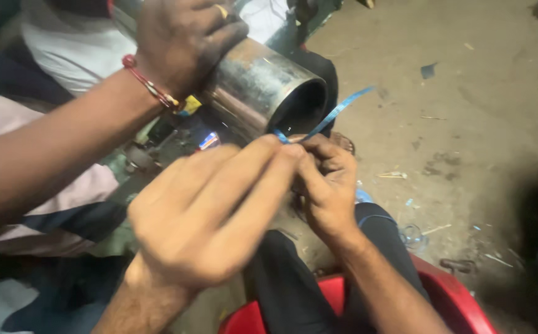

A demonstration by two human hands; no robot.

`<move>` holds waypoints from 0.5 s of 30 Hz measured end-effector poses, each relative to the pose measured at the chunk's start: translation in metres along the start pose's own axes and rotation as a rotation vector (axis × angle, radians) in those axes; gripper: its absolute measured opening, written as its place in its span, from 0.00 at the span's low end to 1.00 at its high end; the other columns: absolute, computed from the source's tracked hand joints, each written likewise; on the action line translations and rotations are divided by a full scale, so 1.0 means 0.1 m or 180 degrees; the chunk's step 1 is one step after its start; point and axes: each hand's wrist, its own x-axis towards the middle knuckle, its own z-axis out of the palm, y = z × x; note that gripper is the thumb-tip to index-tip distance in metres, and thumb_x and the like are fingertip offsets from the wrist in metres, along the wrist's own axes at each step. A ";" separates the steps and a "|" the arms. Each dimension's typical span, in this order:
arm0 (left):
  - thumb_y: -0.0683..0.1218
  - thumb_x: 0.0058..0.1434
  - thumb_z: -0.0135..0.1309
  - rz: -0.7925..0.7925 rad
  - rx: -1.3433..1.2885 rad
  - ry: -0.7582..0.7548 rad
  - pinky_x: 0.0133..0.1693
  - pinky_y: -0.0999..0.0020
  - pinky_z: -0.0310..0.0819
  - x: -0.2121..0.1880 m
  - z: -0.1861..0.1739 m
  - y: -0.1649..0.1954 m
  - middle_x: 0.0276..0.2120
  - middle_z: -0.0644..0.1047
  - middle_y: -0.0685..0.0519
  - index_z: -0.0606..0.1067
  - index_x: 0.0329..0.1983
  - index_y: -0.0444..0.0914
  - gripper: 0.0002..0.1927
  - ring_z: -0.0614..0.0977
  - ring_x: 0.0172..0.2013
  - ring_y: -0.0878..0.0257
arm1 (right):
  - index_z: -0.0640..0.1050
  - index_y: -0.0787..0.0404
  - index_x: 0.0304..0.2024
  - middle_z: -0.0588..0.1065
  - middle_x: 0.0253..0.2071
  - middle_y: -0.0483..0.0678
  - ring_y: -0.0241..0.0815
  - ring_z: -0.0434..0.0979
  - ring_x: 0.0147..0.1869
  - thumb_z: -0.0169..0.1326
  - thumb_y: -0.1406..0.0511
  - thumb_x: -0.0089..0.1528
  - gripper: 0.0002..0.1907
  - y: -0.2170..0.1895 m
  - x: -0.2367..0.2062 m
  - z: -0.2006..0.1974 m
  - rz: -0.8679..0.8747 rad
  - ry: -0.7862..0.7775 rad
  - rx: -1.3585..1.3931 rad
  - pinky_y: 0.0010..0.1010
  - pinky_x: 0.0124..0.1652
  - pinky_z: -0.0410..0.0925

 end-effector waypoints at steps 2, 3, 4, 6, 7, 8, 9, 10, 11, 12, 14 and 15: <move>0.41 0.63 0.62 0.0135 0.0211 -0.0288 0.46 0.60 0.76 0.22 0.00 0.01 0.53 0.80 0.45 0.84 0.46 0.31 0.11 0.81 0.52 0.52 | 0.80 0.69 0.46 0.78 0.39 0.41 0.28 0.73 0.41 0.57 0.67 0.70 0.09 -0.05 0.02 -0.04 -0.0298 -0.0123 -0.0391 0.21 0.42 0.67; 0.43 0.61 0.62 0.0155 0.0356 -0.0478 0.52 0.56 0.73 0.32 0.04 -0.01 0.57 0.78 0.45 0.83 0.41 0.32 0.09 0.77 0.57 0.51 | 0.80 0.69 0.46 0.78 0.39 0.42 0.28 0.73 0.41 0.57 0.67 0.69 0.09 -0.05 0.04 -0.06 -0.0248 -0.0080 -0.0472 0.21 0.42 0.67; 0.45 0.58 0.61 0.0176 0.0495 -0.0676 0.57 0.52 0.70 0.43 0.09 -0.04 0.60 0.76 0.44 0.82 0.36 0.34 0.08 0.73 0.62 0.50 | 0.81 0.70 0.45 0.78 0.39 0.42 0.28 0.73 0.41 0.58 0.68 0.69 0.08 -0.08 0.05 -0.08 -0.0188 -0.0029 -0.0551 0.21 0.42 0.67; 0.45 0.54 0.60 0.0120 0.0483 -0.1013 0.64 0.46 0.64 0.54 0.16 -0.11 0.65 0.72 0.42 0.82 0.32 0.35 0.08 0.65 0.69 0.45 | 0.81 0.69 0.45 0.79 0.40 0.44 0.29 0.75 0.43 0.58 0.68 0.68 0.08 -0.10 0.10 -0.10 -0.0227 -0.0044 -0.0756 0.22 0.45 0.69; 0.44 0.51 0.60 0.0030 0.0320 -0.1147 0.65 0.43 0.60 0.57 0.18 -0.14 0.66 0.70 0.39 0.82 0.33 0.35 0.08 0.62 0.70 0.43 | 0.81 0.69 0.45 0.80 0.41 0.44 0.29 0.77 0.45 0.57 0.68 0.68 0.08 -0.12 0.12 -0.12 -0.0320 -0.0106 -0.0897 0.22 0.48 0.70; 0.42 0.49 0.59 -0.0066 0.0154 -0.1276 0.66 0.41 0.57 0.57 0.22 -0.16 0.67 0.69 0.37 0.83 0.34 0.35 0.09 0.58 0.71 0.40 | 0.81 0.68 0.45 0.81 0.43 0.45 0.30 0.79 0.48 0.57 0.68 0.68 0.08 -0.13 0.13 -0.13 -0.0413 -0.0169 -0.1045 0.22 0.50 0.71; 0.43 0.48 0.60 -0.0092 0.0350 -0.1373 0.65 0.41 0.58 0.56 0.24 -0.15 0.66 0.69 0.37 0.82 0.32 0.35 0.09 0.59 0.71 0.40 | 0.82 0.68 0.45 0.82 0.43 0.45 0.30 0.79 0.48 0.57 0.68 0.68 0.08 -0.15 0.14 -0.14 -0.0405 -0.0166 -0.1097 0.22 0.51 0.71; 0.44 0.47 0.61 -0.0113 0.0544 -0.1463 0.65 0.42 0.59 0.53 0.26 -0.12 0.66 0.70 0.37 0.82 0.30 0.35 0.09 0.60 0.71 0.40 | 0.82 0.69 0.45 0.82 0.43 0.46 0.31 0.78 0.48 0.57 0.68 0.68 0.08 -0.17 0.14 -0.15 -0.0398 -0.0160 -0.1154 0.22 0.51 0.71; 0.45 0.47 0.61 -0.0140 0.0745 -0.1550 0.64 0.42 0.60 0.51 0.28 -0.09 0.65 0.71 0.38 0.82 0.28 0.35 0.09 0.60 0.71 0.40 | 0.83 0.69 0.44 0.82 0.43 0.47 0.31 0.78 0.48 0.57 0.68 0.68 0.08 -0.20 0.14 -0.15 -0.0391 -0.0164 -0.1209 0.23 0.51 0.71; 0.44 0.45 0.61 -0.0225 0.0794 -0.1614 0.62 0.43 0.63 0.52 0.30 -0.08 0.64 0.71 0.37 0.82 0.28 0.35 0.09 0.62 0.70 0.40 | 0.82 0.68 0.45 0.82 0.43 0.46 0.30 0.78 0.48 0.57 0.68 0.68 0.08 -0.23 0.14 -0.15 -0.0429 -0.0191 -0.1131 0.22 0.51 0.71; 0.43 0.43 0.61 -0.0426 0.0883 -0.1757 0.57 0.45 0.69 0.54 0.34 -0.05 0.62 0.71 0.35 0.82 0.28 0.35 0.09 0.64 0.68 0.39 | 0.82 0.68 0.45 0.81 0.43 0.44 0.28 0.77 0.47 0.56 0.69 0.68 0.07 -0.28 0.14 -0.13 -0.0472 -0.0253 -0.0979 0.21 0.49 0.71; 0.42 0.44 0.61 -0.0521 0.0782 -0.1744 0.53 0.48 0.72 0.56 0.34 -0.02 0.62 0.71 0.34 0.82 0.29 0.34 0.09 0.66 0.67 0.39 | 0.82 0.68 0.44 0.80 0.38 0.43 0.28 0.73 0.41 0.57 0.70 0.67 0.07 -0.30 0.14 -0.12 -0.0448 -0.0206 -0.1206 0.20 0.43 0.67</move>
